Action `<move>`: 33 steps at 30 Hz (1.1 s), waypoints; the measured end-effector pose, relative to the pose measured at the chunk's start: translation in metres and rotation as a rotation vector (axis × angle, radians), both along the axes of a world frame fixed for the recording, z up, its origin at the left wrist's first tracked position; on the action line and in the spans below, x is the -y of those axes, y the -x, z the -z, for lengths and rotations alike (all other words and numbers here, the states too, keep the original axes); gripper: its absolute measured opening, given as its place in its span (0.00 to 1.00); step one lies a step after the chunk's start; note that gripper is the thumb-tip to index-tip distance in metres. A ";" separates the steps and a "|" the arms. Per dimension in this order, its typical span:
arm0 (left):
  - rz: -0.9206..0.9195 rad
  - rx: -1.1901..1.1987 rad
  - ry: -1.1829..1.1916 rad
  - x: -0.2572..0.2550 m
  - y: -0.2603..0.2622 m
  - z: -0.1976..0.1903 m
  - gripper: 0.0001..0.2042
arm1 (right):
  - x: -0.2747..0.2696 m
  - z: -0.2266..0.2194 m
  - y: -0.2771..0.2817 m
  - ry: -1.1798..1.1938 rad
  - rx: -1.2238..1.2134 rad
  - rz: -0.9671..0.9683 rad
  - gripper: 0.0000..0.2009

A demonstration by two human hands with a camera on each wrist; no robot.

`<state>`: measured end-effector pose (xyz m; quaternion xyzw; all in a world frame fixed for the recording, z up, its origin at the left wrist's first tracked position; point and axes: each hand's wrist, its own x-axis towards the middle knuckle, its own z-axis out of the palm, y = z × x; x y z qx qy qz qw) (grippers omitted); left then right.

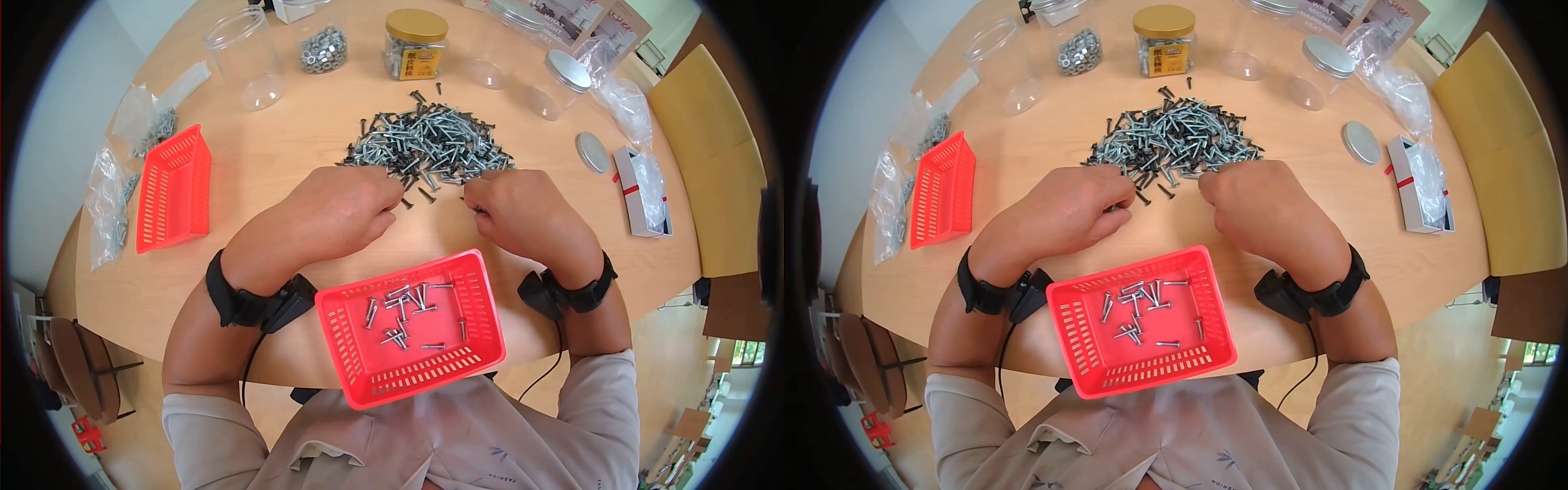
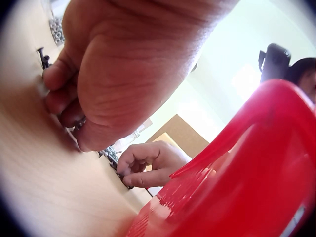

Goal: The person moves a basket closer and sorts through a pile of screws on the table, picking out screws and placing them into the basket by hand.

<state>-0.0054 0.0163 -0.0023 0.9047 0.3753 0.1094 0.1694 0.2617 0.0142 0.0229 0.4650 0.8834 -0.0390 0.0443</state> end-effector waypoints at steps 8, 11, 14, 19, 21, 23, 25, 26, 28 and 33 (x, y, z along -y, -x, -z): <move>-0.034 -0.028 -0.003 -0.003 0.006 -0.002 0.07 | -0.003 0.003 -0.005 -0.040 -0.036 -0.033 0.06; -0.028 -0.011 0.013 -0.002 0.006 -0.002 0.07 | -0.006 0.003 -0.006 -0.034 -0.038 -0.035 0.06; -0.014 0.005 -0.005 -0.002 0.006 -0.002 0.07 | -0.008 0.003 -0.010 -0.047 -0.049 -0.039 0.06; -0.008 -0.006 0.005 -0.002 0.005 -0.002 0.06 | -0.011 0.000 -0.012 -0.057 -0.057 -0.028 0.06; -0.010 -0.008 0.006 -0.001 0.005 -0.003 0.06 | -0.011 0.001 -0.012 -0.063 -0.047 -0.020 0.06; -0.012 -0.009 0.008 -0.001 0.005 -0.003 0.06 | -0.012 0.003 -0.012 -0.056 -0.042 -0.015 0.06; -0.009 -0.007 0.004 -0.001 0.005 -0.003 0.06 | -0.012 0.002 -0.011 -0.048 -0.037 -0.012 0.06; -0.010 -0.007 0.004 -0.001 0.004 -0.003 0.06 | -0.011 0.001 -0.010 -0.040 -0.036 -0.007 0.06; -0.017 -0.023 0.007 -0.001 0.004 -0.003 0.07 | -0.010 0.001 -0.009 -0.032 -0.035 -0.001 0.06; -0.014 -0.027 0.000 -0.001 0.004 -0.002 0.07 | -0.009 0.000 -0.010 -0.025 -0.061 -0.031 0.07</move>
